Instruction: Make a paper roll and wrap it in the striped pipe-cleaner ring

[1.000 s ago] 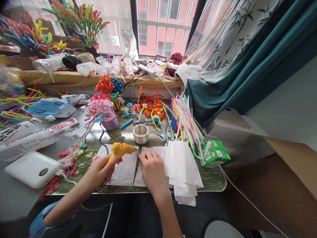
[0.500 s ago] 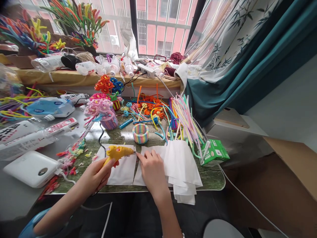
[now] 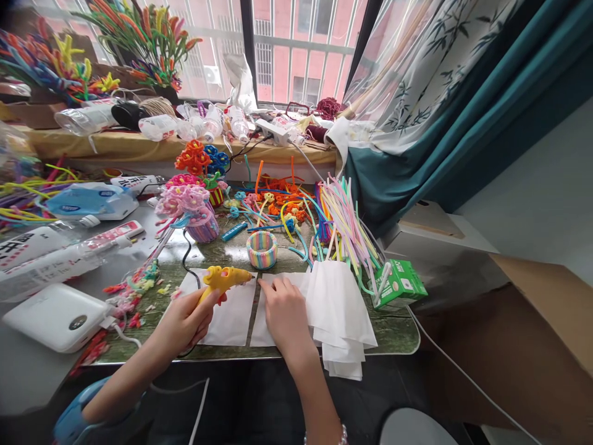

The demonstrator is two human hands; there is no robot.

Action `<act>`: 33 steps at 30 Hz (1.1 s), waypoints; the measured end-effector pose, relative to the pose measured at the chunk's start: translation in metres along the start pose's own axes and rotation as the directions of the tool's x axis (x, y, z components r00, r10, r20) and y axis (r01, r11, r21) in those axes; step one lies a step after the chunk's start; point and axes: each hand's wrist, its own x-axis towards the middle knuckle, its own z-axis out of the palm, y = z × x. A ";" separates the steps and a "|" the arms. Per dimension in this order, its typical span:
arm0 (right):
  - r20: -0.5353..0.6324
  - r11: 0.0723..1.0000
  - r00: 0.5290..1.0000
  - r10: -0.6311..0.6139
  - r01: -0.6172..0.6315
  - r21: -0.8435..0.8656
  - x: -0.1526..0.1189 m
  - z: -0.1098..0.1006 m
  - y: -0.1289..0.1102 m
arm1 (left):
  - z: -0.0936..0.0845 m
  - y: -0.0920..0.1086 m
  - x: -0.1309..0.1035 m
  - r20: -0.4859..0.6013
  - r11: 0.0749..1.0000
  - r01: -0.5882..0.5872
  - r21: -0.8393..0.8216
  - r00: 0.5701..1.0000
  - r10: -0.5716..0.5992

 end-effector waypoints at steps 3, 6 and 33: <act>0.013 1.000 1.000 -0.001 0.001 -0.022 0.004 0.000 0.000 | 0.001 0.003 -0.001 -0.006 1.000 0.001 0.010 1.000 -0.001; 0.019 0.999 1.000 -0.004 0.005 -0.040 0.006 -0.001 0.000 | 0.000 0.005 -0.001 -0.008 1.000 -0.001 0.021 1.000 0.001; 0.045 0.997 0.999 -0.009 0.013 -0.076 0.007 -0.003 -0.001 | -0.003 0.002 -0.008 -0.006 0.998 0.039 0.054 0.999 -0.038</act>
